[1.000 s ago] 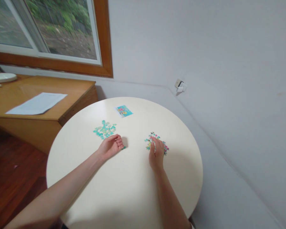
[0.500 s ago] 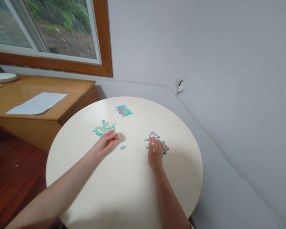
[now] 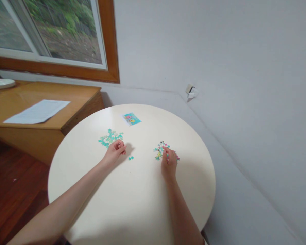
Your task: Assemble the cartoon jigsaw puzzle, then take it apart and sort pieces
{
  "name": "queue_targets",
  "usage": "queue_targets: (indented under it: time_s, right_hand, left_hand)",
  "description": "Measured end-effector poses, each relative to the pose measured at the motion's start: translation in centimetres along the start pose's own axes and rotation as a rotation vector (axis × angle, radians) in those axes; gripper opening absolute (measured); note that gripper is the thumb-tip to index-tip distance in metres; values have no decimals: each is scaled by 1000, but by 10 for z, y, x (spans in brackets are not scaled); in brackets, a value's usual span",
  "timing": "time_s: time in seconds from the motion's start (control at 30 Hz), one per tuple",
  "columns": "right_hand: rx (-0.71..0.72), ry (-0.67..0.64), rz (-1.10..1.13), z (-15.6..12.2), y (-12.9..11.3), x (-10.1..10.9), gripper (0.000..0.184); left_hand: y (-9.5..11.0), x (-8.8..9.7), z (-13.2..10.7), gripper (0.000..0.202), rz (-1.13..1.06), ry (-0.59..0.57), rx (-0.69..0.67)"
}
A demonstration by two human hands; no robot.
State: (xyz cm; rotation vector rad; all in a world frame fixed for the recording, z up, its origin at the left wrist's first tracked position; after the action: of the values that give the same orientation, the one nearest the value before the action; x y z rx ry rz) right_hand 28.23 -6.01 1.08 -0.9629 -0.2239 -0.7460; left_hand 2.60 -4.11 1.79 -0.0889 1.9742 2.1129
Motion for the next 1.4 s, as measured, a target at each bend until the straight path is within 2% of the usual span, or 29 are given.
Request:
queue_targets:
  time_s: [0.1,0.17,0.3,0.47,0.7,0.97,1.1,1.23,1.4]
  right_hand:
    - [-17,1,0,0,3,-1,33]
    - [-23,-3,-2,0,4,-2,33]
    - [-36,-13,-3,0,6,-3,34]
    - [-31,-39,3,-1,5,-3,34]
    - [-36,-47,21,-2,7,-6,33]
    - [-47,-60,37,-2,5,-5,33]
    - [-62,-10,7,1,7,3,34]
    - [-70,-15,-98,2,16,8,33]
    - [-139,-144,-348,-4,24,-3,28]
  left_hand:
    - [1,1,-2,21,366,100,-67]
    - [2,-1,-5,16,561,109,-88]
    - [1,-7,-10,2,899,-8,-1]
    - [3,-16,-17,22,1207,-194,111]
    - [8,-22,-20,17,1260,-268,144]
    - [7,-22,-20,15,1261,-264,121]
    - [9,-23,-20,15,1258,-262,127]
    - [10,-22,-20,13,1258,-252,129]
    - [7,-21,-19,11,1219,-226,100]
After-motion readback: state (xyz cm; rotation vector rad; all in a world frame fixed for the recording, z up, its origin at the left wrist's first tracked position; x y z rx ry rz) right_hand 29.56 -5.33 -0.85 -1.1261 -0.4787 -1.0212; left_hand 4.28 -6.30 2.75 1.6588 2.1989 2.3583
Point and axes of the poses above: each hand's wrist, its own z-axis towards the middle knuckle, its own x-axis out of the back of the hand, y = z × x, the point moved 4 cm from there along z, towards the middle knuckle, and after that the axes turned 8 degrees about -y, right-handed, at the moved point
